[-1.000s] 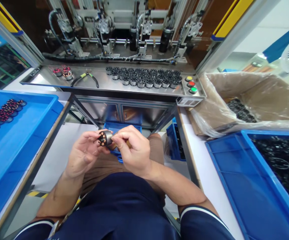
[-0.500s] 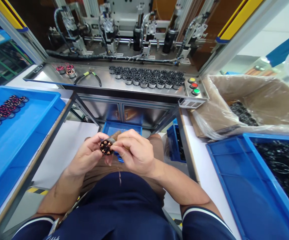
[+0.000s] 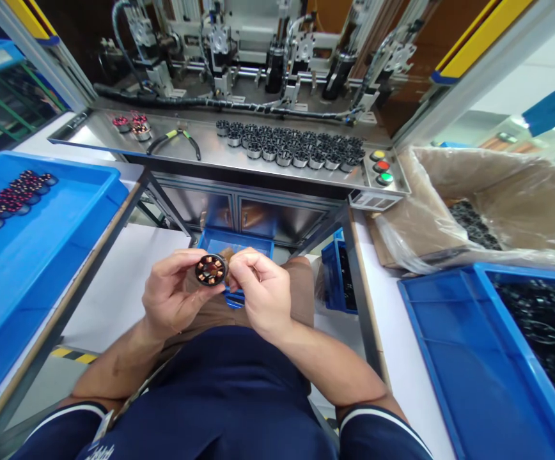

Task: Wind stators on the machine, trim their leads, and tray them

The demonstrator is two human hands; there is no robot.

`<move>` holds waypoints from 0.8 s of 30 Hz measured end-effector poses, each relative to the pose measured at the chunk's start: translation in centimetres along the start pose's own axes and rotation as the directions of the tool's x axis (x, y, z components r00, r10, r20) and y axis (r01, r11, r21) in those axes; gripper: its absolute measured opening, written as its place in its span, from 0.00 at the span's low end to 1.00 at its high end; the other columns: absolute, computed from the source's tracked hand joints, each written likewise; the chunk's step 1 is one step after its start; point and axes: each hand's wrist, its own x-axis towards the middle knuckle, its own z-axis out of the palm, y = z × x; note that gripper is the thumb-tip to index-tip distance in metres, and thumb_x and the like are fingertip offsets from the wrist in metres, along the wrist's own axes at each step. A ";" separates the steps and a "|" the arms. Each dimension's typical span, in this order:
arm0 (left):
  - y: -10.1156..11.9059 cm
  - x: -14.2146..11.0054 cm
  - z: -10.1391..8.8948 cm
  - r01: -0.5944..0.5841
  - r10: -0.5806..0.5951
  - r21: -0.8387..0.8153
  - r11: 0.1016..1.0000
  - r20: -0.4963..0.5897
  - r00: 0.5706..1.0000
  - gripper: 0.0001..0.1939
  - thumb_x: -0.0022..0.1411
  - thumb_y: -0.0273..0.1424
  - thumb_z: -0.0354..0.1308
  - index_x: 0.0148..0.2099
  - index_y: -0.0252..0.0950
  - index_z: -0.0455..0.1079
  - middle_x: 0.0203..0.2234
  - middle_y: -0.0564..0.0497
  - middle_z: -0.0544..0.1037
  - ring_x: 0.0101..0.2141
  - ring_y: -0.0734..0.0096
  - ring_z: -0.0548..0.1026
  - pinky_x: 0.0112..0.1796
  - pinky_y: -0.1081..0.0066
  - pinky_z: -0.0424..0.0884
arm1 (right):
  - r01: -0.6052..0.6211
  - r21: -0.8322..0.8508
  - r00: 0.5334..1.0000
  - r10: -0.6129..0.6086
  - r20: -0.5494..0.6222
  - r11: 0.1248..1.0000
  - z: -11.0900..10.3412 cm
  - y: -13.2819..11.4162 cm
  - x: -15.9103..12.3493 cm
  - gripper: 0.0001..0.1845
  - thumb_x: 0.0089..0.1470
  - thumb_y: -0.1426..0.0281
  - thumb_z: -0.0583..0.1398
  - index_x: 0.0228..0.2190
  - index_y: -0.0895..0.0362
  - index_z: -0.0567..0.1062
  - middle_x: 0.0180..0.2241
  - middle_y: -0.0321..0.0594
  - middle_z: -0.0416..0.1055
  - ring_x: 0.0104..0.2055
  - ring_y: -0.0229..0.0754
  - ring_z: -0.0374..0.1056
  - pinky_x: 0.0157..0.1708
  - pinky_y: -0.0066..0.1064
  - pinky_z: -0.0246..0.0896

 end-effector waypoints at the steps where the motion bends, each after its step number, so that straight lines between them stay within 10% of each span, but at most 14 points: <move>1: 0.1 0.2 0.0 -0.028 0.027 0.041 0.999 0.005 1.000 0.26 0.55 0.27 0.71 0.55 0.39 0.69 0.39 0.50 0.80 0.40 0.68 0.80 0.43 0.69 0.78 | -0.066 0.054 0.998 0.065 0.006 0.996 0.0 0.2 0.0 0.17 0.58 0.63 0.64 0.21 0.57 0.72 0.21 0.34 0.67 0.23 0.34 0.63 0.24 0.27 0.62; 17: 0.2 0.0 -0.8 0.054 -0.055 0.032 0.998 0.022 0.998 0.25 0.55 0.26 0.71 0.54 0.39 0.71 0.39 0.50 0.80 0.40 0.69 0.79 0.41 0.71 0.78 | -0.279 0.140 0.960 0.273 0.062 0.950 0.5 0.4 0.0 0.21 0.52 0.55 0.68 0.21 0.58 0.73 0.20 0.33 0.66 0.20 0.32 0.60 0.19 0.24 0.57; 24: 1.2 0.0 -1.4 0.358 -0.326 -0.369 0.858 0.148 0.934 0.12 0.59 0.25 0.66 0.44 0.39 0.72 0.47 0.44 0.78 0.46 0.64 0.80 0.41 0.68 0.80 | 0.187 -0.148 0.981 -0.178 0.071 0.971 0.0 -0.4 0.6 0.13 0.60 0.69 0.62 0.23 0.57 0.72 0.22 0.35 0.69 0.22 0.35 0.66 0.21 0.27 0.65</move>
